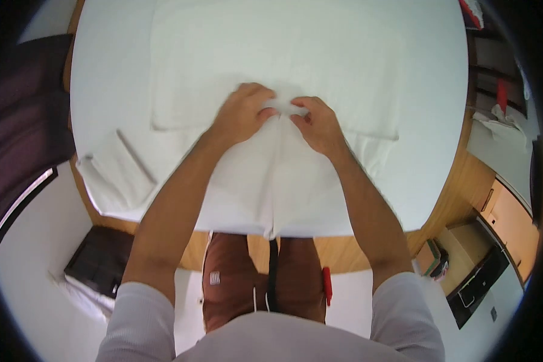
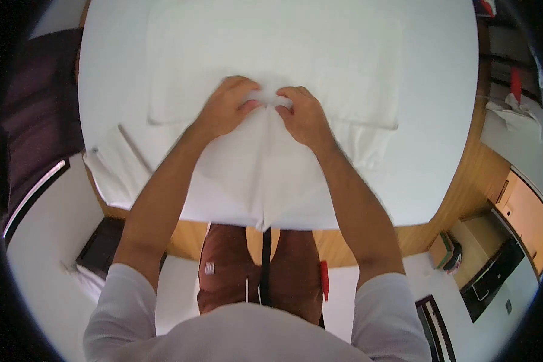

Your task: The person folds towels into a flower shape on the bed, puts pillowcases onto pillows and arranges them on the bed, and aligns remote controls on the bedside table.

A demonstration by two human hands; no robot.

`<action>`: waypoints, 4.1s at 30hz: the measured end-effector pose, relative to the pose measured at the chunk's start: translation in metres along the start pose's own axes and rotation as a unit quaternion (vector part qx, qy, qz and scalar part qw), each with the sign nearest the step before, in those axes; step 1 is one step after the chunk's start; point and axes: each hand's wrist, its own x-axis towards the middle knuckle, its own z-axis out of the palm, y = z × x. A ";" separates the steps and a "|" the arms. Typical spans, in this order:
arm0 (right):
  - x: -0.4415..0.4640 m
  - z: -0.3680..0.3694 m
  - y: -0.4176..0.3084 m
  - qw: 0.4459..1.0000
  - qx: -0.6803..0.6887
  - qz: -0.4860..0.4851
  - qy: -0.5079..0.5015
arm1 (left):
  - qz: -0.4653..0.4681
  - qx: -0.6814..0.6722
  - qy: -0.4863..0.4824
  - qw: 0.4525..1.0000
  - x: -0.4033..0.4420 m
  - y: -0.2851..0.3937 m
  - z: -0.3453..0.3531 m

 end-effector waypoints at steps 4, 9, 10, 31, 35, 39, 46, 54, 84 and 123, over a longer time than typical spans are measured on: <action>0.067 -0.079 0.053 0.946 -0.161 -0.128 0.251 | -0.114 0.186 0.231 0.948 0.036 -0.089 -0.071; 0.148 -0.202 0.110 0.910 -0.299 -0.097 0.272 | -0.436 -0.023 0.175 0.883 0.074 -0.166 -0.143; 0.160 -0.214 0.118 0.904 -0.323 -0.075 0.270 | -0.432 -0.051 0.166 0.885 0.077 -0.174 -0.152; 0.175 -0.246 0.101 0.906 -0.378 0.138 0.128 | -0.185 -0.159 0.149 0.958 0.079 -0.124 -0.174; 0.147 -0.230 0.053 0.946 -0.284 0.132 0.086 | -0.100 -0.139 0.116 0.978 0.056 -0.055 -0.136; 0.071 -0.145 -0.009 0.982 -0.167 0.047 0.075 | 0.040 -0.077 0.038 0.996 0.034 -0.026 -0.073; 0.030 -0.003 0.004 0.985 -0.062 -0.159 0.040 | 0.157 0.079 -0.014 0.984 0.009 -0.012 -0.003; -0.001 0.023 0.002 0.980 -0.048 -0.188 0.042 | 0.158 0.126 -0.015 0.979 -0.013 -0.002 -0.003; -0.002 0.035 -0.006 0.998 0.012 -0.056 0.013 | -0.271 -0.886 0.190 0.324 -0.094 0.026 0.056; 0.010 -0.028 -0.047 0.665 0.741 0.090 0.011 | -0.380 -0.241 0.038 0.892 0.080 0.147 0.036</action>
